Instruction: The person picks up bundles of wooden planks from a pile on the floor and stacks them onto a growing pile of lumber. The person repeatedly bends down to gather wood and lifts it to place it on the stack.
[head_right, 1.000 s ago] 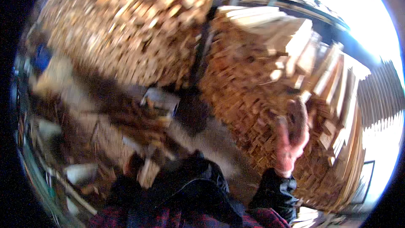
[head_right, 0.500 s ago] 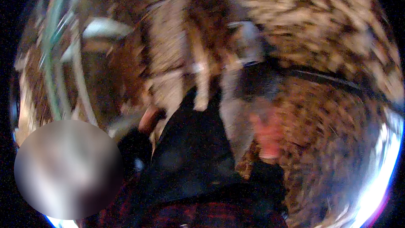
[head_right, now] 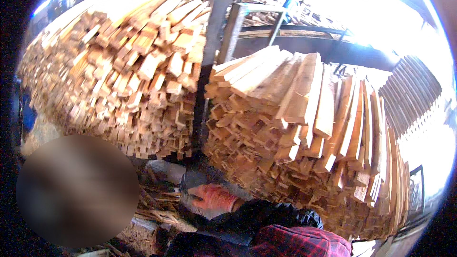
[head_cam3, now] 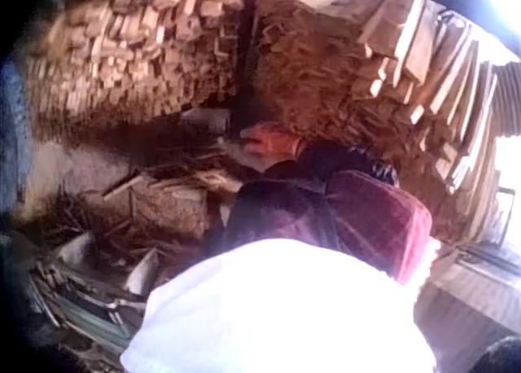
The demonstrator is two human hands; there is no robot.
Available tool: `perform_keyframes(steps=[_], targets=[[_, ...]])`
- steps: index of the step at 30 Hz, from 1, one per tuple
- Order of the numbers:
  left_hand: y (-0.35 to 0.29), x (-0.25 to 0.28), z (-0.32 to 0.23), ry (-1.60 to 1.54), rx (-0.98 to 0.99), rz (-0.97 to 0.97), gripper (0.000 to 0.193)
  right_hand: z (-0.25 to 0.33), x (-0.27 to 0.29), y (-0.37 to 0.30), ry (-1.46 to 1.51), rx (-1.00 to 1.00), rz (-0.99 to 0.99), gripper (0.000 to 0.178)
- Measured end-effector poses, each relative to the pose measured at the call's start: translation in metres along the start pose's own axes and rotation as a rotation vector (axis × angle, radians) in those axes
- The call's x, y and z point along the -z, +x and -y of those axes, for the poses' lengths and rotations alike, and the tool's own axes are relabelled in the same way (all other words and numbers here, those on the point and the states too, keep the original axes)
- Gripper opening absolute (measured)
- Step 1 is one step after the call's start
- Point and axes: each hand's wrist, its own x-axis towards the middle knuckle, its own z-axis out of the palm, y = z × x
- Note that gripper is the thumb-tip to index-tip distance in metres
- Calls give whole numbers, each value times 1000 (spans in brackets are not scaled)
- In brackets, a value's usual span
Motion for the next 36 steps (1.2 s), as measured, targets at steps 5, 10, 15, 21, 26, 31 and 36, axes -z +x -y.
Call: perform_keyframes(steps=[5, 10, 15, 21, 26, 31, 36], targets=[[-4, -18, -19, 74, -12, 46, 20, -20, -14, -28, 46, 20, -67, 52], [-14, -21, -16, 112, -17, 18, 21, -46, -29, -31, -85, -22, 20, 54], [-71, 24, 56, 73, -41, -61, 22, -11, -25, -4, -20, 87, 98, 55], [-182, 26, 101, 240, -123, -209, 24, 6, -46, -9, 193, 78, 214, 46], [-206, 12, 185, -14, 142, -448, 26, 29, -92, 8, 161, 80, 418, 43], [-206, 5, 228, 27, 281, -467, 29, 20, -151, 18, 119, -1, 559, 43], [-161, 62, 306, -148, 540, -541, 56, 5, -250, 53, 249, -171, 674, 48]])
